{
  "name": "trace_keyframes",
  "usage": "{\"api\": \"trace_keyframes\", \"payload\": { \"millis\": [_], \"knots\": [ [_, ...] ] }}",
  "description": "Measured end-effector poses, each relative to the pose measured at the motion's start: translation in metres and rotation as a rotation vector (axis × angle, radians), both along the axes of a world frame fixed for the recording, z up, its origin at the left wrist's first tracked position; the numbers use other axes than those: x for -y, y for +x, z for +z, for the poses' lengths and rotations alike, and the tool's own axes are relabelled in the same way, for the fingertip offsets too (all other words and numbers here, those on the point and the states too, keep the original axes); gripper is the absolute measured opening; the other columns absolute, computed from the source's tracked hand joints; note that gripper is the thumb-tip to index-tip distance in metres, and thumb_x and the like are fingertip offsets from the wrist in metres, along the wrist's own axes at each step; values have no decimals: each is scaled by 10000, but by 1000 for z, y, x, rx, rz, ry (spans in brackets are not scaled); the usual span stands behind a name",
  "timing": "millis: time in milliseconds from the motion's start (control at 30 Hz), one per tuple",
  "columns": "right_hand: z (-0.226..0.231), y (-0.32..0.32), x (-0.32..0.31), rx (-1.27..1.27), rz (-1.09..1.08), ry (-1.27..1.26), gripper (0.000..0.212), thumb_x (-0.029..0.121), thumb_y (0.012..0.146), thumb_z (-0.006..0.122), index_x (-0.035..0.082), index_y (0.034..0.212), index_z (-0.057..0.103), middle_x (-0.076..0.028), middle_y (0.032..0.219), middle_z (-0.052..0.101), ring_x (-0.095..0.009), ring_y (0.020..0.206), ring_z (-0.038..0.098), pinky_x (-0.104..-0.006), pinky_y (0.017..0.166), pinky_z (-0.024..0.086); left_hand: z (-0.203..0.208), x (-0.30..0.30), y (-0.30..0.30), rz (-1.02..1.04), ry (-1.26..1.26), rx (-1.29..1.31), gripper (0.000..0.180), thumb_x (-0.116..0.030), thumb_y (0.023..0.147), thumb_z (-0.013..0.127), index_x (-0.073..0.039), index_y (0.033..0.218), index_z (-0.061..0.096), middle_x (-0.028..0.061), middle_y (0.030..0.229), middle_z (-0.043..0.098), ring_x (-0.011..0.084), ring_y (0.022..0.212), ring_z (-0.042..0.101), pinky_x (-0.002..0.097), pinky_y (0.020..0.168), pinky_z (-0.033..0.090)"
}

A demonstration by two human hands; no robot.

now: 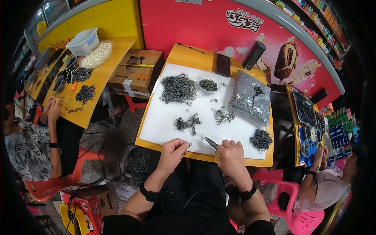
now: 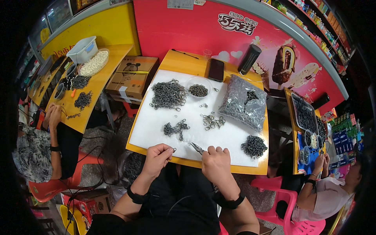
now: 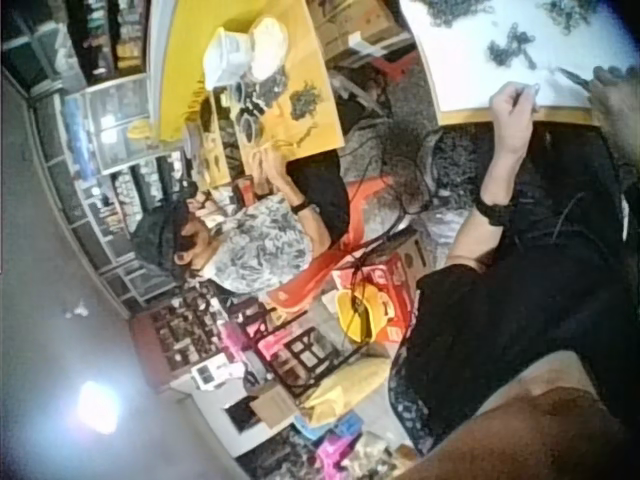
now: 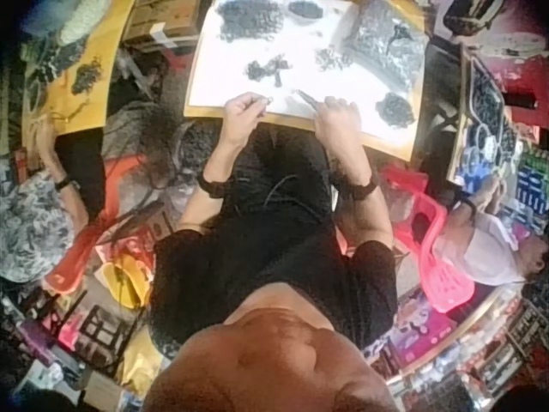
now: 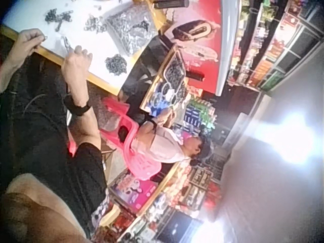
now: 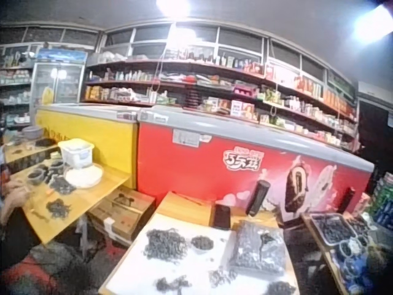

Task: Manually assemble small metal rings and links into chains using pliers.

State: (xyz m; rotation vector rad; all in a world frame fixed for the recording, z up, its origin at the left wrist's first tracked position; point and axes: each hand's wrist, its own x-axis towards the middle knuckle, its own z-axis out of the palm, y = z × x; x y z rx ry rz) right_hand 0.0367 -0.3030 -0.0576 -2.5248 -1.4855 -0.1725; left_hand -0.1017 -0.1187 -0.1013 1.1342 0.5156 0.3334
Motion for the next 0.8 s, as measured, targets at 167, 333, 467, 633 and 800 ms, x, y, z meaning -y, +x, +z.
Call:
{"api": "trace_keyframes", "payload": {
  "millis": [167, 333, 467, 633, 800],
  "knots": [
    [5, 13, -10, 150, 109, -113, 85, 110, 713, 681, 77, 707, 603, -85, 780, 578, -287, 757, 597, -419, 700, 424, 6, -1, -1, -9, -22, -31, 148, -105, 979, 644, -7, 876, 685, -36, 714, 591, 6, 604, 440, 187, 530, 331],
    [21, 21, -21, 286, 307, -271, 39, 104, 721, 642, 81, 711, 612, -89, 791, 572, -261, 794, 590, -391, 721, 417, 3, -2, -2, -6, -35, 4, 145, -106, 978, 646, -2, 887, 689, -30, 719, 595, 10, 608, 445, 187, 535, 335],
    [36, 22, -28, 383, 394, -337, 79, 123, 777, 613, 79, 724, 651, -76, 769, 591, -230, 772, 594, -357, 723, 410, 2, -3, -2, -1, -40, -4, 143, -103, 977, 646, 4, 893, 690, -26, 721, 597, 13, 610, 449, 190, 537, 337],
    [40, 26, -30, 462, 470, -429, 56, 124, 763, 618, 94, 720, 635, -60, 773, 553, -222, 782, 559, -349, 739, 400, -1, -4, -1, 16, -17, 43, 141, -127, 982, 655, -10, 910, 684, -4, 699, 608, 4, 514, 435, 169, 458, 308],
    [37, 29, -34, 415, 483, -430, 52, 120, 759, 624, 92, 718, 641, -57, 758, 564, -226, 761, 581, -361, 721, 410, 0, -4, -1, 7, -14, 39, 142, -128, 983, 653, -11, 909, 684, -4, 698, 607, 6, 510, 432, 170, 460, 311]
  ]
}}
